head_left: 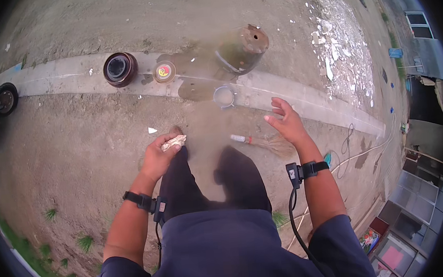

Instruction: The person wipes the exterior of a large ceramic vessel with a cloth, then uses scissors to cut strips of tape on a table. They apply the tape strips to the vessel's surface.

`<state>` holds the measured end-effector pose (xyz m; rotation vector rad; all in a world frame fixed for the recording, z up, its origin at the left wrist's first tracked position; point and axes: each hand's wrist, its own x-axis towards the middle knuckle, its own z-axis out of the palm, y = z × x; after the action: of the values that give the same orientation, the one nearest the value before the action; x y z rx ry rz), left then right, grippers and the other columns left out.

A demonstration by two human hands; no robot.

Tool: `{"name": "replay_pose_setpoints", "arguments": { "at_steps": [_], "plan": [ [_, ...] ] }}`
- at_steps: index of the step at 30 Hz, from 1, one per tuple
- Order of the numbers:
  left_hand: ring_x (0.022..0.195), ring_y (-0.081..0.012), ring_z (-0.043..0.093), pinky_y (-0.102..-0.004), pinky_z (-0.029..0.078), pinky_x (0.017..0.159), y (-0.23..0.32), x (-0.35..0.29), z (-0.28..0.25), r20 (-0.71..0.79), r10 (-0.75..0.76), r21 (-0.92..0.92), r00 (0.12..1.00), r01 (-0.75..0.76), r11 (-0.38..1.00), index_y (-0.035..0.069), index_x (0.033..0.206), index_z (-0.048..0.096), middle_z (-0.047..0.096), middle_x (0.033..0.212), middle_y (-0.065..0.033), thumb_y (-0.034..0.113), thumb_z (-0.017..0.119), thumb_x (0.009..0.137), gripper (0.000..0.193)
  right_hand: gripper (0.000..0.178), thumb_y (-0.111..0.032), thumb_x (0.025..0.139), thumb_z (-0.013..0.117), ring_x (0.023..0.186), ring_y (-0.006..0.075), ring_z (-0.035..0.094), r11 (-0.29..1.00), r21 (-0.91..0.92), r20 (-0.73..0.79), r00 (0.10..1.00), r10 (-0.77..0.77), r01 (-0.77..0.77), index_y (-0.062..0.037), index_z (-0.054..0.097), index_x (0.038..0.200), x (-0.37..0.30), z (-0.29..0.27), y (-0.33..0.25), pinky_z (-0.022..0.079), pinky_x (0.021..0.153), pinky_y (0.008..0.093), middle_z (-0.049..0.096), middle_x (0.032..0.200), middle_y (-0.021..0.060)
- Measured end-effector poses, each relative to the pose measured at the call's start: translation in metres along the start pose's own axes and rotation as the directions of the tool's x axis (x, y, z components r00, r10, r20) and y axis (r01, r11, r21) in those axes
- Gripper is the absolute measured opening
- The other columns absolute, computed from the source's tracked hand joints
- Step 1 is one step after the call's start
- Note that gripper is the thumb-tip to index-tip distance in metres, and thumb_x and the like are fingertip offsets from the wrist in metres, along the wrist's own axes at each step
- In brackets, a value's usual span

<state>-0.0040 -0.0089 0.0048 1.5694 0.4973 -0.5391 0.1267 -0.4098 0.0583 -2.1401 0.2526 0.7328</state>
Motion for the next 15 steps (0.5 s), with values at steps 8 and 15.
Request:
{"name": "replay_pose_setpoints", "arguments": {
  "at_steps": [8, 15],
  "plan": [
    [0.083, -0.0078, 0.062, -0.0249, 0.053, 0.076, 0.0, 0.206, 0.008, -0.044, 0.066, -0.035, 0.997, -0.068, 0.997, -0.001, 0.118, 0.069, 0.071, 0.098, -0.0009, 0.011, 0.074, 0.095, 0.027, 0.088, -0.04, 0.079, 0.086, 0.141, 0.0367, 0.047, 0.842, -0.509, -0.234, 0.912, -0.338, 0.181, -0.0023, 0.047, 0.148, 0.227, -0.004, -0.047, 0.041, 0.115, 0.0436, 0.049, 0.15, 0.0225],
    [0.086, -0.0088, 0.062, -0.0264, 0.051, 0.078, -0.003, 0.324, 0.062, -0.128, 0.131, -0.128, 0.983, -0.148, 0.981, 0.001, 0.117, 0.07, 0.072, 0.097, -0.0022, 0.012, 0.073, 0.095, 0.025, 0.091, -0.048, 0.075, 0.086, 0.145, 0.0365, 0.041, 0.642, -0.731, -0.277, 0.76, -0.588, 0.23, -0.0061, 0.049, 0.147, 0.322, 0.006, -0.024, 0.036, 0.119, 0.0472, 0.046, 0.154, 0.0152]
  ]
}}
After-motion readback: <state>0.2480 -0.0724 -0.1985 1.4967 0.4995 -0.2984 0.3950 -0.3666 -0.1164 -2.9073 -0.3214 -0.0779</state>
